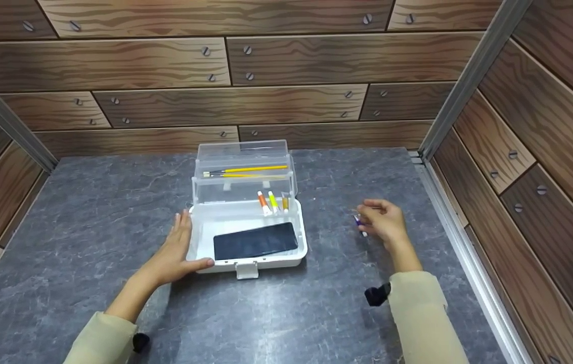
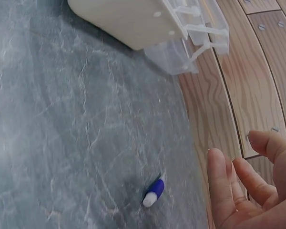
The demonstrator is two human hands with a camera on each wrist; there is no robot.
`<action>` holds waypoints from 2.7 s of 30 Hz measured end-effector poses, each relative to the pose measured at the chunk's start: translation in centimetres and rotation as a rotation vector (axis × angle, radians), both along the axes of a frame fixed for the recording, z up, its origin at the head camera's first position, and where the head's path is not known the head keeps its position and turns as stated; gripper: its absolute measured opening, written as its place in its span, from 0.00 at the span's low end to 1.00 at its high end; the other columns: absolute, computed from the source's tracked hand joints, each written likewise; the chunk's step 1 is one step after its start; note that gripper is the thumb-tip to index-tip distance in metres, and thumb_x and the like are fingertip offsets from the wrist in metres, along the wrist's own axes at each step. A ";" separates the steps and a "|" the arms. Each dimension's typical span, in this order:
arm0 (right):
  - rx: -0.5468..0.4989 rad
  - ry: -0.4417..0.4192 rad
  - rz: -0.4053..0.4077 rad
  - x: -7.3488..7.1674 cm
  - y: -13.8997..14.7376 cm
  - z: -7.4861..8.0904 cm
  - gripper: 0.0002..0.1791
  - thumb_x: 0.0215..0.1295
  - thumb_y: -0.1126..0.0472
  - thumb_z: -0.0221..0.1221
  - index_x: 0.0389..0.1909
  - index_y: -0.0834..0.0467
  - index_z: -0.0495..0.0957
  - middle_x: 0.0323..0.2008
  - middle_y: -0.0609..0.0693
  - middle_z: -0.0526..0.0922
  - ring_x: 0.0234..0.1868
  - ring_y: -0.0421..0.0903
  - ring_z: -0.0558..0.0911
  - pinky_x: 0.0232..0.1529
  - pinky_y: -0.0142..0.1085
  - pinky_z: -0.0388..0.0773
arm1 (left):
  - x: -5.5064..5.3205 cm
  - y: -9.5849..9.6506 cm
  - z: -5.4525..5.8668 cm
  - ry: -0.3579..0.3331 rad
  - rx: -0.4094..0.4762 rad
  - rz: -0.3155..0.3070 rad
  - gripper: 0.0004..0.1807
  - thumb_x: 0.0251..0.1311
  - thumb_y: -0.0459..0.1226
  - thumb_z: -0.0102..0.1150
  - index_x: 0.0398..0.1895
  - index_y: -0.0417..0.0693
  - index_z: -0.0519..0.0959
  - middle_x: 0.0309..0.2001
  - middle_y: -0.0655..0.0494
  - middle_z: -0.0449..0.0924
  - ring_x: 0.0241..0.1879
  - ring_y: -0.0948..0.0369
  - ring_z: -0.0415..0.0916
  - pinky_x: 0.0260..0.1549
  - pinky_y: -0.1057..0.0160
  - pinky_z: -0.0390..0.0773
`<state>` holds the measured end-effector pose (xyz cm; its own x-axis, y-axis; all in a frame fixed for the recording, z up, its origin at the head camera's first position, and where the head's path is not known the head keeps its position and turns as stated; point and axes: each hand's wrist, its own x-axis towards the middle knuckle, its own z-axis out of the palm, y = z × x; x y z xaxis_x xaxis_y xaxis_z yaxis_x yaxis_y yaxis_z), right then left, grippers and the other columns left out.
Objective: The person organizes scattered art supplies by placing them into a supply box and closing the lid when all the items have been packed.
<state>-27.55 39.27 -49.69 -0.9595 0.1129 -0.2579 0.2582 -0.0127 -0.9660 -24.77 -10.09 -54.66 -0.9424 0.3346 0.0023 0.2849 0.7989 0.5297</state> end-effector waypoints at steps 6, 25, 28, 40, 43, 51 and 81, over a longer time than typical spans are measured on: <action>0.019 -0.015 -0.002 0.2 0.7 -0.8 0.25 0.67 0.62 0.63 0.60 0.69 0.68 0.35 0.40 0.85 0.34 0.37 0.86 0.39 0.34 0.86 | 0.0 -0.1 -0.1 0.006 -0.001 -0.002 0.76 0.43 0.77 0.58 0.79 0.36 0.34 0.79 0.36 0.30 0.78 0.42 0.26 0.76 0.44 0.41; -0.004 -0.153 -0.018 0.6 2.4 -2.9 0.20 0.68 0.61 0.62 0.56 0.62 0.69 0.34 0.40 0.86 0.36 0.37 0.85 0.40 0.33 0.85 | 0.2 -0.1 0.2 -0.004 -0.004 0.006 0.76 0.44 0.75 0.60 0.79 0.36 0.34 0.80 0.37 0.30 0.78 0.41 0.27 0.75 0.42 0.43; 0.004 -0.162 -0.017 0.6 2.5 -2.9 0.21 0.68 0.61 0.62 0.58 0.62 0.68 0.34 0.40 0.86 0.36 0.37 0.85 0.40 0.33 0.86 | 0.2 -0.1 0.2 -0.010 -0.001 0.006 0.76 0.44 0.75 0.60 0.79 0.37 0.33 0.80 0.37 0.30 0.78 0.42 0.26 0.75 0.42 0.43; 0.058 -0.184 -0.002 0.3 2.4 -3.4 0.31 0.69 0.60 0.61 0.67 0.67 0.63 0.34 0.40 0.85 0.36 0.37 0.85 0.40 0.34 0.86 | 0.0 0.0 0.1 -0.002 0.002 0.005 0.76 0.43 0.76 0.60 0.79 0.37 0.33 0.79 0.36 0.30 0.78 0.41 0.26 0.75 0.41 0.43; 0.069 -0.181 0.006 0.3 2.2 -3.6 0.35 0.69 0.59 0.61 0.70 0.70 0.60 0.34 0.40 0.84 0.36 0.37 0.85 0.40 0.34 0.86 | 0.0 0.0 0.1 -0.008 -0.002 0.005 0.76 0.43 0.76 0.59 0.79 0.37 0.33 0.80 0.37 0.29 0.78 0.42 0.25 0.75 0.41 0.42; 0.121 -0.195 0.020 0.1 1.7 -4.1 0.36 0.70 0.58 0.60 0.71 0.70 0.59 0.35 0.41 0.84 0.37 0.37 0.85 0.41 0.34 0.85 | 0.0 -0.1 0.1 -0.016 -0.005 0.008 0.76 0.43 0.76 0.58 0.79 0.38 0.32 0.80 0.38 0.29 0.78 0.43 0.25 0.75 0.42 0.42; 0.484 -0.209 -0.028 -1.5 0.4 -4.8 0.29 0.57 0.65 0.69 0.60 0.67 0.76 0.37 0.45 0.85 0.32 0.36 0.82 0.34 0.32 0.85 | 0.1 0.0 0.2 -0.022 0.010 0.007 0.76 0.43 0.76 0.60 0.79 0.38 0.33 0.80 0.40 0.28 0.78 0.43 0.23 0.75 0.41 0.42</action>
<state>-29.00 39.68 -54.51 -0.8882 0.2917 -0.3549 0.4516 0.4125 -0.7911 -24.67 -10.04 -54.43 -0.9445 0.3280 -0.0154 0.2675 0.7957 0.5435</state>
